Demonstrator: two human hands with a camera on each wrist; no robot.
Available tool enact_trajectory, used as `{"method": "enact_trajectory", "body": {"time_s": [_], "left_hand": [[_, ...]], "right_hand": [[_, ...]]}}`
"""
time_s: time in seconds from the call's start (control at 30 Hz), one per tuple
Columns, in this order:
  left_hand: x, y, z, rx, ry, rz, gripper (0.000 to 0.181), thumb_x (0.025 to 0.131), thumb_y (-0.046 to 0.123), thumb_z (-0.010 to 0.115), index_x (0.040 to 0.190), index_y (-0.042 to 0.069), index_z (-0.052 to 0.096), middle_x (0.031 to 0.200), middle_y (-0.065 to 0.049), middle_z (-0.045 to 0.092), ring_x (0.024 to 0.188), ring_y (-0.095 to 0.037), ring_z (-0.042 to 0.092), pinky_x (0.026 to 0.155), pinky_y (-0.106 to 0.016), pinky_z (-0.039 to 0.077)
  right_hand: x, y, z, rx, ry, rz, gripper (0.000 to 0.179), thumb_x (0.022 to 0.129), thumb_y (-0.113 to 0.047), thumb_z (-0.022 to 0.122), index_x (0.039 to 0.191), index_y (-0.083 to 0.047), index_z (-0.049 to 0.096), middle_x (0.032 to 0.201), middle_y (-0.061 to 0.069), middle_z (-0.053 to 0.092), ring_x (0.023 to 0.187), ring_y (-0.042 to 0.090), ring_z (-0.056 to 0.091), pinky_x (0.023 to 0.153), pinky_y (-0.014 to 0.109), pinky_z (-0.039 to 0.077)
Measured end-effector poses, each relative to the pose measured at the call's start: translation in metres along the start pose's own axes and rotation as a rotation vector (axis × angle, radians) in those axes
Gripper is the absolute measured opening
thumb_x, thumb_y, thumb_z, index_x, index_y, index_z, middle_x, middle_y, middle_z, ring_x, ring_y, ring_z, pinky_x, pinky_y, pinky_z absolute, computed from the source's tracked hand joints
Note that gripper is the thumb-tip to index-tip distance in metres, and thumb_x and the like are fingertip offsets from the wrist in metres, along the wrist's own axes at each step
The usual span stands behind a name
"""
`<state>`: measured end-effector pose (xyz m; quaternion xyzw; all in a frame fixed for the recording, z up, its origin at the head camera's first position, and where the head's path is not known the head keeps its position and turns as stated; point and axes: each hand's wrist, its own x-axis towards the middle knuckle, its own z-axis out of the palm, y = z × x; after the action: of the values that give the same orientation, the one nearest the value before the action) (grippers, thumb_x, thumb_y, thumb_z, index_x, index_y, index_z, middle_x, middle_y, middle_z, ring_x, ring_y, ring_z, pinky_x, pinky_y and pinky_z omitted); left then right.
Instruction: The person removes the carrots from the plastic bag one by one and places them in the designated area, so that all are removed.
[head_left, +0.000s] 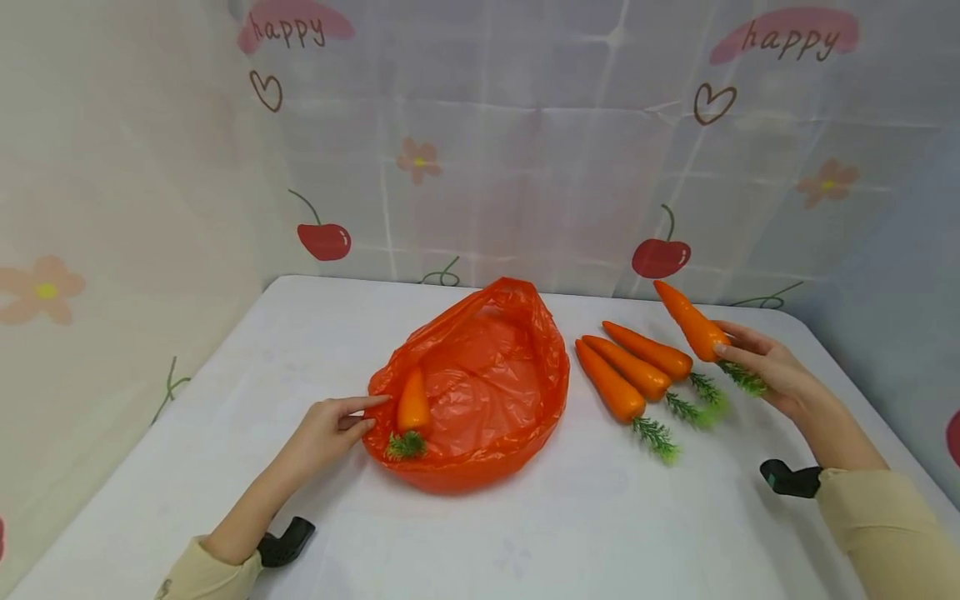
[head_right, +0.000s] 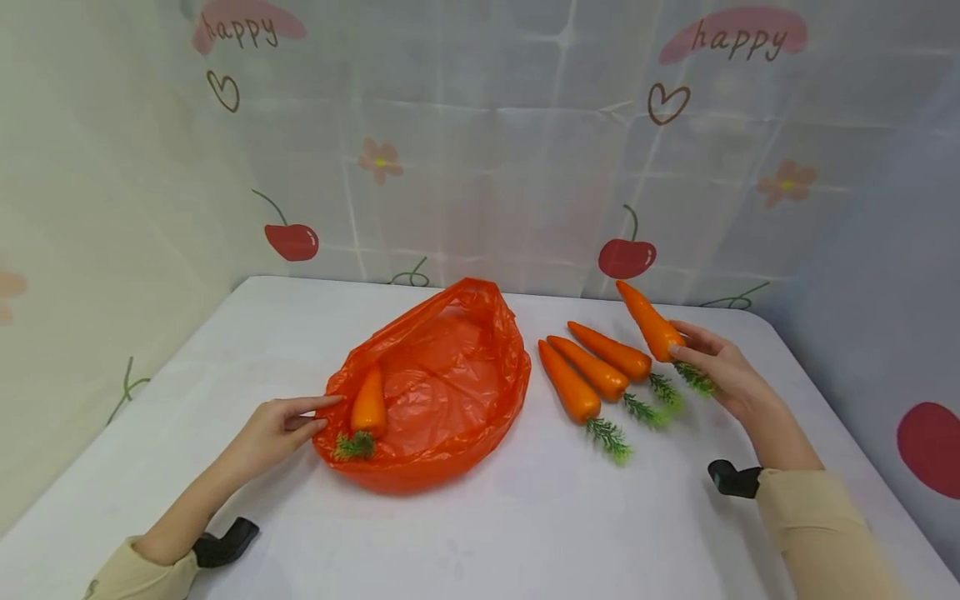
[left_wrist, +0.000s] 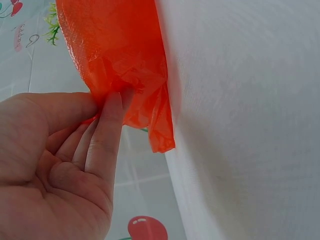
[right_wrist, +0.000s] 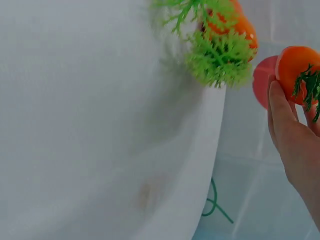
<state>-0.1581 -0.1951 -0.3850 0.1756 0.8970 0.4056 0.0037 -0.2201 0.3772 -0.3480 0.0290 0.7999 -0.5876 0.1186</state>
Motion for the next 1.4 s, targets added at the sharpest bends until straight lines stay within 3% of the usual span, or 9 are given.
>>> {"method": "enact_trajectory", "body": {"time_s": [0.1, 0.23, 0.4, 0.6, 0.7, 0.93, 1.1, 1.27, 1.4], "left_hand": [[0.0, -0.001, 0.001, -0.001, 0.001, 0.003, 0.035, 0.079, -0.005, 0.06, 0.114, 0.004, 0.061, 0.113, -0.019, 0.057, 0.087, -0.024, 0.064, 0.067, -0.023, 0.053], [0.0, -0.002, 0.002, -0.007, 0.0, 0.006, 0.035, 0.079, -0.005, 0.061, 0.113, 0.004, 0.061, 0.112, -0.019, 0.058, 0.086, -0.023, 0.064, 0.067, -0.023, 0.053], [-0.001, -0.002, 0.004, -0.021, -0.009, 0.032, 0.035, 0.079, -0.005, 0.061, 0.113, 0.003, 0.061, 0.111, -0.02, 0.058, 0.085, -0.023, 0.064, 0.066, -0.023, 0.053], [-0.001, -0.003, 0.005, -0.026, -0.008, 0.036, 0.035, 0.079, -0.005, 0.061, 0.112, 0.003, 0.062, 0.111, -0.02, 0.058, 0.087, -0.024, 0.064, 0.066, -0.023, 0.053], [-0.001, -0.002, 0.006, -0.029, -0.005, 0.037, 0.034, 0.079, -0.006, 0.061, 0.112, 0.003, 0.062, 0.112, -0.02, 0.058, 0.088, -0.024, 0.063, 0.067, -0.023, 0.053], [0.0, -0.002, 0.006, -0.027, -0.014, 0.028, 0.035, 0.079, -0.005, 0.061, 0.113, 0.003, 0.061, 0.112, -0.02, 0.057, 0.089, -0.025, 0.063, 0.067, -0.023, 0.053], [0.0, -0.001, 0.005, -0.016, -0.015, 0.005, 0.035, 0.079, -0.005, 0.061, 0.113, 0.004, 0.061, 0.113, -0.018, 0.058, 0.091, -0.024, 0.062, 0.07, -0.024, 0.052], [0.001, -0.001, 0.004, -0.009, -0.012, 0.01, 0.036, 0.079, -0.005, 0.061, 0.114, 0.004, 0.061, 0.112, -0.018, 0.058, 0.092, -0.024, 0.062, 0.07, -0.025, 0.052], [0.001, -0.002, 0.003, -0.007, -0.006, 0.012, 0.035, 0.079, -0.005, 0.061, 0.114, 0.005, 0.061, 0.112, -0.018, 0.058, 0.091, -0.024, 0.062, 0.07, -0.025, 0.052]], "right_hand": [[0.008, 0.007, -0.008, -0.119, -0.009, -0.039, 0.059, 0.09, -0.035, 0.049, 0.141, -0.02, 0.022, 0.106, -0.019, 0.041, 0.094, 0.0, 0.043, 0.094, 0.05, 0.026], [0.016, 0.017, -0.016, -0.202, -0.017, -0.064, 0.057, 0.09, -0.036, 0.049, 0.139, -0.015, 0.027, 0.104, -0.021, 0.043, 0.092, -0.004, 0.045, 0.093, 0.048, 0.03], [0.023, 0.03, -0.019, -0.2, -0.015, -0.039, 0.058, 0.089, -0.038, 0.05, 0.136, -0.013, 0.028, 0.106, -0.017, 0.041, 0.094, -0.001, 0.044, 0.096, 0.05, 0.029], [0.025, 0.037, -0.017, -0.208, -0.019, -0.007, 0.059, 0.089, -0.04, 0.05, 0.136, -0.013, 0.028, 0.125, 0.001, 0.033, 0.103, 0.012, 0.037, 0.097, 0.046, 0.031], [0.027, 0.039, -0.018, -0.239, -0.024, -0.012, 0.06, 0.089, -0.04, 0.049, 0.136, -0.01, 0.027, 0.128, 0.005, 0.032, 0.102, 0.008, 0.039, 0.096, 0.042, 0.033], [0.032, 0.045, -0.019, -0.295, -0.063, -0.038, 0.065, 0.09, -0.038, 0.049, 0.137, -0.002, 0.024, 0.127, 0.008, 0.038, 0.094, -0.005, 0.043, 0.097, 0.047, 0.031], [0.034, 0.046, -0.017, -0.321, -0.097, -0.071, 0.061, 0.091, -0.035, 0.049, 0.137, -0.001, 0.026, 0.125, 0.001, 0.04, 0.096, -0.005, 0.044, 0.091, 0.03, 0.038], [0.035, 0.042, -0.01, -0.318, -0.135, -0.083, 0.059, 0.091, -0.032, 0.049, 0.137, -0.002, 0.026, 0.135, 0.017, 0.032, 0.098, -0.003, 0.043, 0.084, 0.018, 0.04], [0.037, 0.039, -0.004, -0.307, -0.157, -0.096, 0.058, 0.091, -0.031, 0.05, 0.136, -0.002, 0.027, 0.136, 0.019, 0.031, 0.099, -0.002, 0.044, 0.082, 0.014, 0.04]]}}
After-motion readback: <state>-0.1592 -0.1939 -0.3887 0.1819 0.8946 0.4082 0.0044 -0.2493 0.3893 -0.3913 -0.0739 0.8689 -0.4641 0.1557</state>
